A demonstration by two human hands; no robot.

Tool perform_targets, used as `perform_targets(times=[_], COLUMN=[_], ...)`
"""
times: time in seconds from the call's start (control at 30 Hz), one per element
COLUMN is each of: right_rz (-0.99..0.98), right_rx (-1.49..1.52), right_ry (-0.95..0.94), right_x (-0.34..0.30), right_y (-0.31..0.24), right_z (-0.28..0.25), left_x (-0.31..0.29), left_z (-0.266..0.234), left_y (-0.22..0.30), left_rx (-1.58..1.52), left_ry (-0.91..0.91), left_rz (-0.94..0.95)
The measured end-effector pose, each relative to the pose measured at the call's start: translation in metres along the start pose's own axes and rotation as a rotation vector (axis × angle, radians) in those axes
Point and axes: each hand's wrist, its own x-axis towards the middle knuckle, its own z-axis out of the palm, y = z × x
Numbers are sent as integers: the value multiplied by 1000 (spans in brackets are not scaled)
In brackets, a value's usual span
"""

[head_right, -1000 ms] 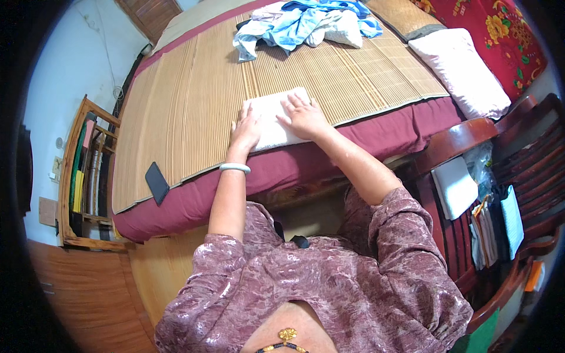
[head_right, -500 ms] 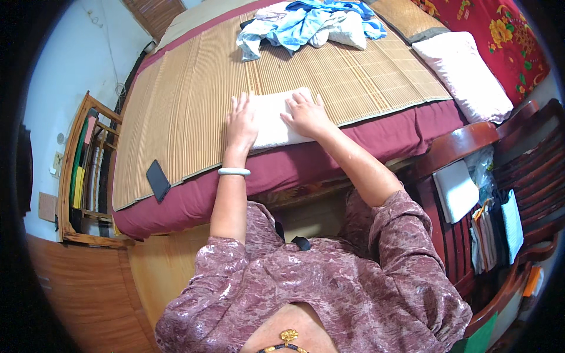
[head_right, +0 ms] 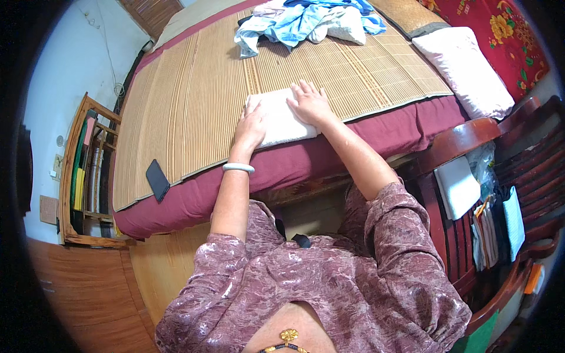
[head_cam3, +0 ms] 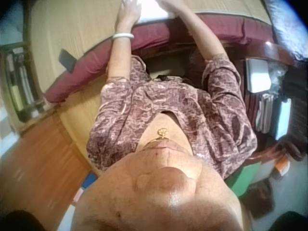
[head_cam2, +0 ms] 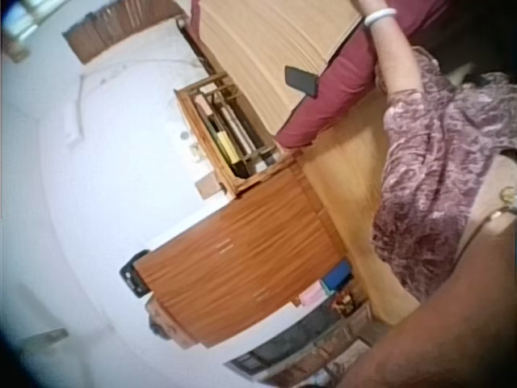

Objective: Folding a white towel and inspecting another piece of clothing on a bed.

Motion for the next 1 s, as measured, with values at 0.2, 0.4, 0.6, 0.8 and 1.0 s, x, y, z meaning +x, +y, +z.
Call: perform_targets(times=[0.2,0.4,0.6,0.8,1.0], right_rz=[154,225,275,246,225], right_rx=[51,162,213,245,274], right_ry=[152,161,-33,-38,241], right_x=[1,-9,-13,-18,-22], right_y=[22,8,15,9,14], right_z=[-4,-39,-37,-41,-54], left_x=[-4,-4,6,0,4], left_z=[-20,-34,-27,-26,-35], left_y=[10,-9,-13,-11,-5], left_rx=[-56,-155,-514,-1140,-1385], left_ry=[13,102,-91,-110,-41], left_rz=[-121,-239,-372,-316,-381])
